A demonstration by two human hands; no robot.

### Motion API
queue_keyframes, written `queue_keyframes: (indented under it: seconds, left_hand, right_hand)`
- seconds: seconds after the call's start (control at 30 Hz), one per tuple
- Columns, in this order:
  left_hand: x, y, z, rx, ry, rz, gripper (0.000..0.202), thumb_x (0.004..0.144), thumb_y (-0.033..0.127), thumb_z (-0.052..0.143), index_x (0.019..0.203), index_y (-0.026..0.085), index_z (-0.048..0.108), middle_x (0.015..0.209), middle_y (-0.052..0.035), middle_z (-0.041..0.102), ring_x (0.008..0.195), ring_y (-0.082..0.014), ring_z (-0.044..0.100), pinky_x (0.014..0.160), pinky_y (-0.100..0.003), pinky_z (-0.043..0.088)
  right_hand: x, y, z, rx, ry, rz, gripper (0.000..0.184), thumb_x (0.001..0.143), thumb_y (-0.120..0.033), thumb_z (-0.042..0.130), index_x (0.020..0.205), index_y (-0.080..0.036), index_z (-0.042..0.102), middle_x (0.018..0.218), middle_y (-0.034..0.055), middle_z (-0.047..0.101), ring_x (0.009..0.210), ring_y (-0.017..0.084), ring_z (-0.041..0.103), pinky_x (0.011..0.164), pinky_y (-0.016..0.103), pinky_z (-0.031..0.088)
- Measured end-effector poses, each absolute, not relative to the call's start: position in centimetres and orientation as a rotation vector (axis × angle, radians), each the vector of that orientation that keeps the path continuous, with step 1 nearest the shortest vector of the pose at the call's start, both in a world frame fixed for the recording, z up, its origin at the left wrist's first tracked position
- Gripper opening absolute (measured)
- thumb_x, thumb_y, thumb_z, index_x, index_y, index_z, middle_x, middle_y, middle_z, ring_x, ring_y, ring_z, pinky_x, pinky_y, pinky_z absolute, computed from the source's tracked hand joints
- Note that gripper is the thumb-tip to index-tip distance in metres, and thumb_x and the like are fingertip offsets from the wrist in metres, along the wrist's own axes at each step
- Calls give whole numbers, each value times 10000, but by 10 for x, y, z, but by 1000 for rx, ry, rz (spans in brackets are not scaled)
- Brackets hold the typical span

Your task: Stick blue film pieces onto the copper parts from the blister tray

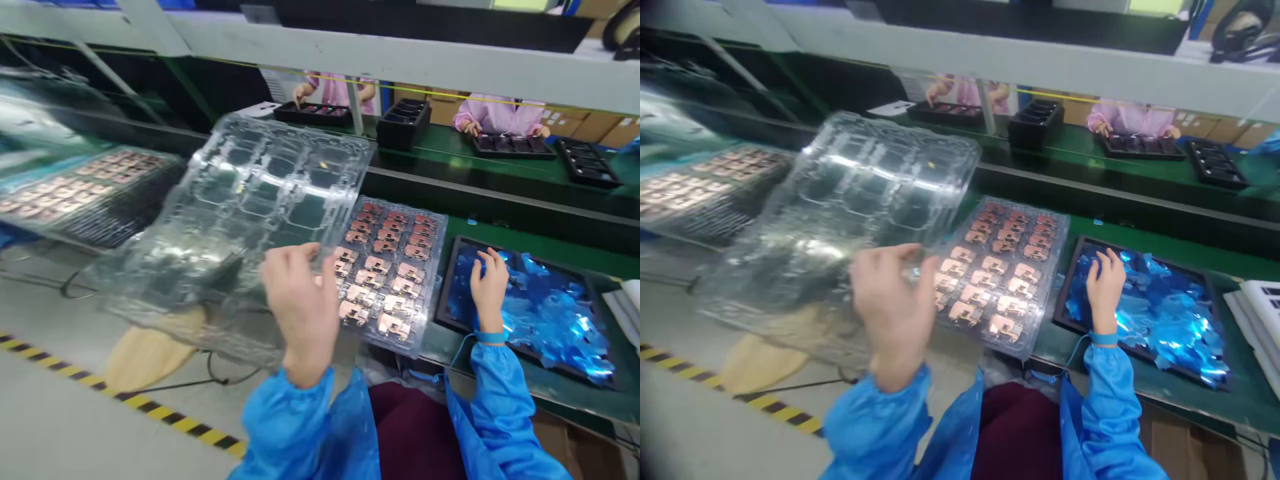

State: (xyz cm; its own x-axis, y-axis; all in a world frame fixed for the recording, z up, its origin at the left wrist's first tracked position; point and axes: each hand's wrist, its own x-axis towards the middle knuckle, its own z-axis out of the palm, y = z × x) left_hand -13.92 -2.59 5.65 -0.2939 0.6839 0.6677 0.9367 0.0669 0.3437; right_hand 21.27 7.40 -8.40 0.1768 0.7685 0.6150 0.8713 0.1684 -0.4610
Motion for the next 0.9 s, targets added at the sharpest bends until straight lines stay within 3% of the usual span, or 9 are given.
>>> queue_keyframes:
  seconds: [0.2, 0.37, 0.5, 0.57, 0.67, 0.77, 0.9]
  left_hand:
    - [-19, 9, 34, -1895, -2223, -841, 123, 1069, 200, 533, 1091, 136, 635, 1152, -193, 642, 1078, -371, 620, 963, -514, 524]
    - [38, 25, 20, -1883, -2441, -527, 192, 1075, 142, 500, 1178, 74, 646, 1226, -252, 652, 1149, -390, 622, 981, -500, 524]
    - [65, 3, 17, -2067, -2391, -611, 323, 1072, 257, 614, 1325, 56, 626, 1278, -255, 659, 1215, -383, 635, 1028, -498, 541]
    - [58, -18, 17, -2220, -2214, -721, 414, 1068, 346, 646, 1396, 96, 616, 1384, -236, 641, 1315, -378, 607, 1110, -506, 519]
    - [10, -49, 13, -2328, -1988, -804, 390, 1079, 396, 619, 1401, 178, 650, 1505, -185, 614, 1462, -379, 524, 1234, -556, 432]
    - [-59, -67, 4, -2397, -1923, -753, 293, 1103, 328, 563, 1326, 208, 710, 1434, -152, 681, 1444, -364, 557, 1215, -578, 448]
    - [-114, -82, -11, -2529, -1822, -663, 258, 1105, 320, 573, 1237, 198, 759, 1431, -163, 682, 1304, -339, 651, 1093, -531, 538]
  right_hand:
    - [215, 63, -83, -1600, -1599, -66, 349, 1072, -300, 460, 1277, -175, 713, 1431, 219, 660, 1391, 334, 595, 1166, 556, 478]
    - [228, 66, -90, -1618, -1606, 9, 374, 1049, -344, 462, 1247, -152, 715, 1415, 238, 648, 1377, 347, 588, 1172, 554, 463]
    - [238, 75, -99, -1612, -1544, 36, 436, 1007, -395, 504, 1296, -122, 684, 1445, 262, 603, 1425, 378, 532, 1205, 578, 428]
    - [244, 76, -101, -1610, -1514, 43, 446, 999, -396, 520, 1321, -126, 668, 1464, 263, 580, 1446, 386, 519, 1218, 594, 417]
    - [251, 72, -100, -1602, -1494, 36, 425, 999, -378, 535, 1328, -142, 666, 1458, 252, 576, 1438, 384, 544, 1210, 594, 438]
    - [255, 65, -98, -1607, -1484, 21, 396, 1008, -369, 524, 1302, -157, 684, 1431, 233, 599, 1387, 372, 594, 1173, 568, 483]
    - [254, 61, -96, -1648, -1487, 7, 380, 1014, -351, 495, 1271, -156, 696, 1411, 233, 626, 1364, 362, 608, 1150, 549, 497]
